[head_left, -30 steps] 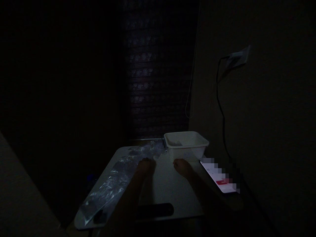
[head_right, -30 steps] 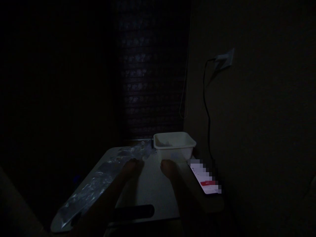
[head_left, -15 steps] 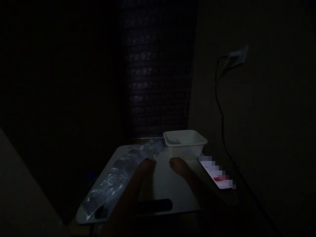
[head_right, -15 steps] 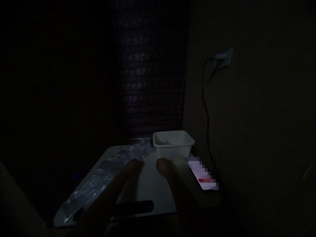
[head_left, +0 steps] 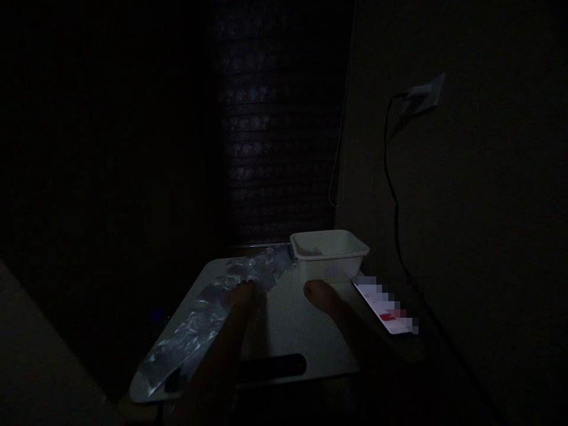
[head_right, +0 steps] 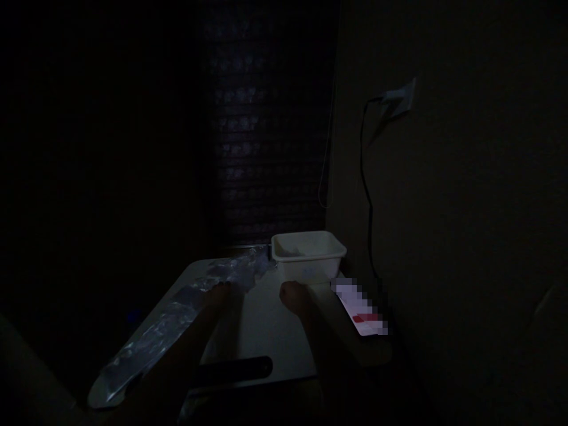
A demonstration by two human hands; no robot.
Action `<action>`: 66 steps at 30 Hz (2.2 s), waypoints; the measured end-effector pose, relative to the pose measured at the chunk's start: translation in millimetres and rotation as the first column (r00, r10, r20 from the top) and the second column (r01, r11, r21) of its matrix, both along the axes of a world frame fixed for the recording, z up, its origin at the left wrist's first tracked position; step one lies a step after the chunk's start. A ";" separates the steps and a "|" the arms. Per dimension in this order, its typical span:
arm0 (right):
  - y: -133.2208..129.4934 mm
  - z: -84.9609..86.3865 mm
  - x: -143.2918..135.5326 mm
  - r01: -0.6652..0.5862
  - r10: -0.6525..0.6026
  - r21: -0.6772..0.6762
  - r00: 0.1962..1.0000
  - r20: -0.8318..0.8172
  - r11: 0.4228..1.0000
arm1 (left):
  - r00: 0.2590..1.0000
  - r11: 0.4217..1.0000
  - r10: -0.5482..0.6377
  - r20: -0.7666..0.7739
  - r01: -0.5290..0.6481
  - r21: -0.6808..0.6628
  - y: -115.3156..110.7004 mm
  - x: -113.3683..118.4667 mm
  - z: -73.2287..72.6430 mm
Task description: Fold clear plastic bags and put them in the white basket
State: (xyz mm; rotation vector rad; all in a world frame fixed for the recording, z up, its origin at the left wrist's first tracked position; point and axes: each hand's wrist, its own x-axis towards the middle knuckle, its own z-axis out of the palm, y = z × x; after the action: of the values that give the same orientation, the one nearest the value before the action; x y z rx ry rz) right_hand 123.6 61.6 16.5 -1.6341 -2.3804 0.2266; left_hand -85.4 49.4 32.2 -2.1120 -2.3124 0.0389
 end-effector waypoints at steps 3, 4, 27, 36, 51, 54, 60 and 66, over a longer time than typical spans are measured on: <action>-0.8 0.1 0.6 -0.008 0.008 0.006 1.000 0.003 1.000 | 1.000 1.000 -0.028 0.004 0.028 0.009 1.5 -1.7 3.2; -1.1 0.4 0.4 -0.011 0.011 0.008 1.000 0.001 1.000 | 0.999 0.999 -0.037 0.003 0.037 0.015 1.6 -1.9 4.3; 8.5 27.7 -25.6 -0.014 0.024 0.021 0.743 -0.669 1.000 | 0.578 0.852 -0.364 0.730 -0.111 0.512 12.4 14.2 45.0; 1.3 34.5 -23.4 -0.153 0.013 -0.109 0.635 -0.773 0.982 | 0.526 0.872 -0.410 0.745 -0.014 0.490 12.0 37.0 42.2; -13.9 16.6 25.8 0.154 -0.175 -0.090 0.727 -0.664 0.984 | 0.463 0.908 -0.393 0.794 0.062 0.413 2.0 38.4 22.1; -16.4 12.9 36.4 0.220 -0.242 -0.120 0.700 -0.672 0.968 | 0.544 0.931 -0.339 0.767 0.075 0.358 2.0 36.3 18.6; -19.3 11.9 41.7 0.246 -0.276 -0.141 0.694 -0.665 0.959 | 0.852 0.933 -0.347 0.392 0.271 0.237 -0.9 42.0 17.0; -22.2 24.1 22.9 0.148 -0.071 0.079 0.795 -0.603 0.986 | 0.827 0.796 -0.521 0.211 0.382 0.470 -4.9 59.0 16.0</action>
State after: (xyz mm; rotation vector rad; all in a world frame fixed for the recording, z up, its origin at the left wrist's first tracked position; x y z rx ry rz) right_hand 146.4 39.4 40.7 -1.3706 -1.7734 0.4848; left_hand -26.4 44.5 48.2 -2.5012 -1.6360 -0.7928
